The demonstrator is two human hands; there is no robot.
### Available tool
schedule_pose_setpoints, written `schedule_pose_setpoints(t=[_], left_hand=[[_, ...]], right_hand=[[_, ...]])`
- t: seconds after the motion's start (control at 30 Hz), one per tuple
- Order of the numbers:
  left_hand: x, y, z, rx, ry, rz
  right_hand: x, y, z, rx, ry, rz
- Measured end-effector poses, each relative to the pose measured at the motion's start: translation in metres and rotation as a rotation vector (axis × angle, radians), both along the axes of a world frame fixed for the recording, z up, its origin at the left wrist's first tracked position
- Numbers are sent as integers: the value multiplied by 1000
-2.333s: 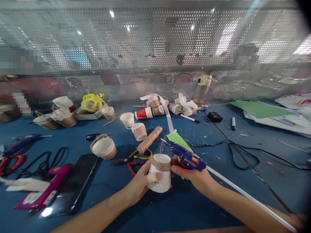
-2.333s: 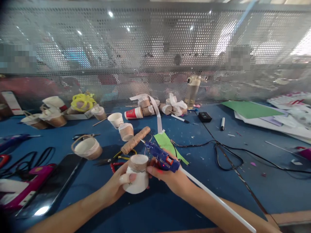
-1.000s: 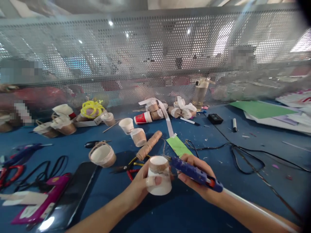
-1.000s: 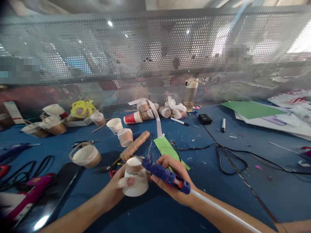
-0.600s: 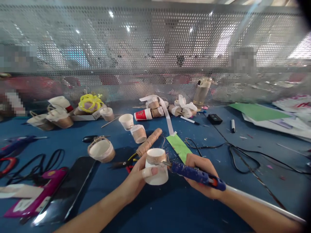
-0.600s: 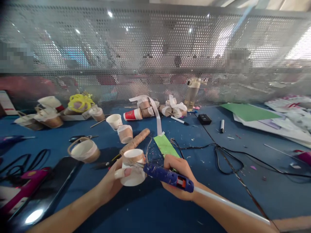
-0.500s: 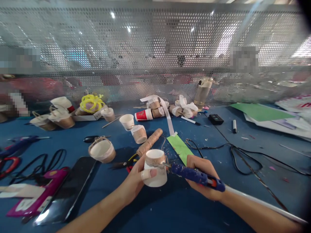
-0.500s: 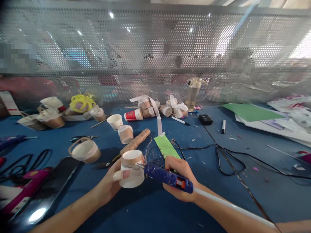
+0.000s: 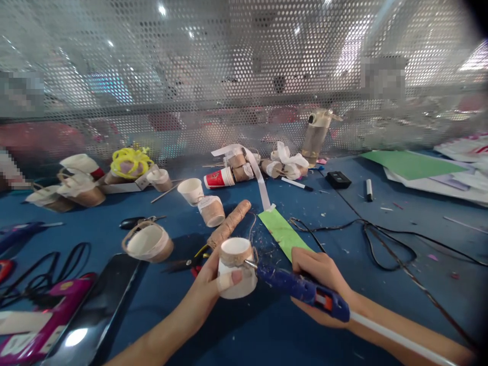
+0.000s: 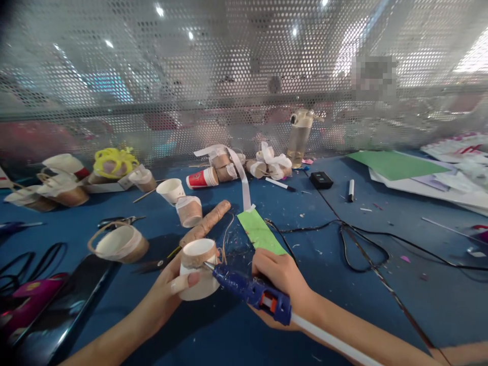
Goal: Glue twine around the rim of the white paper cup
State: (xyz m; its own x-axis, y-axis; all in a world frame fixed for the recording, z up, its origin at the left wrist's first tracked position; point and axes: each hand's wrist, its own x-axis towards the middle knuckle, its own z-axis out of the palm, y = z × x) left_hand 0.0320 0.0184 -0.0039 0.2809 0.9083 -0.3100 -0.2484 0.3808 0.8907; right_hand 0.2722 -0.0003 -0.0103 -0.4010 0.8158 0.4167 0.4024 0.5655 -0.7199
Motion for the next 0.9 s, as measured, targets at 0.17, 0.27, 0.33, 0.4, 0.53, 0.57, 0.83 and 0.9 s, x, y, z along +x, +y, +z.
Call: schedule_pose_setpoints(t=[0.17,0.27,0.33,0.4,0.53,0.57,0.83,0.9], left_hand=[[2,-1,2,24,30,23],[1,-1,6,32,29,65],[1,-1,8,39,32,74],[1,-1,8,45,42,68],[2,-1,5,62,63,33],[2,-1,5,69,66,32],[2,-1,14,58,8,10],[2,-1,14,40,7,0]], right_hand=[[1,-1,2,28,-59,-11],[1,-1,3,-1,-70,-56],[1,-1,3,-14,-66,-73],[1,-1,4,-13,-62,-69],[1,-2,3,15,-71,-39],[0,-3,3,15,-74,-36],[-1,-3,7,-60,-45,-93],[-1,-3,7,-68,-37,-93]])
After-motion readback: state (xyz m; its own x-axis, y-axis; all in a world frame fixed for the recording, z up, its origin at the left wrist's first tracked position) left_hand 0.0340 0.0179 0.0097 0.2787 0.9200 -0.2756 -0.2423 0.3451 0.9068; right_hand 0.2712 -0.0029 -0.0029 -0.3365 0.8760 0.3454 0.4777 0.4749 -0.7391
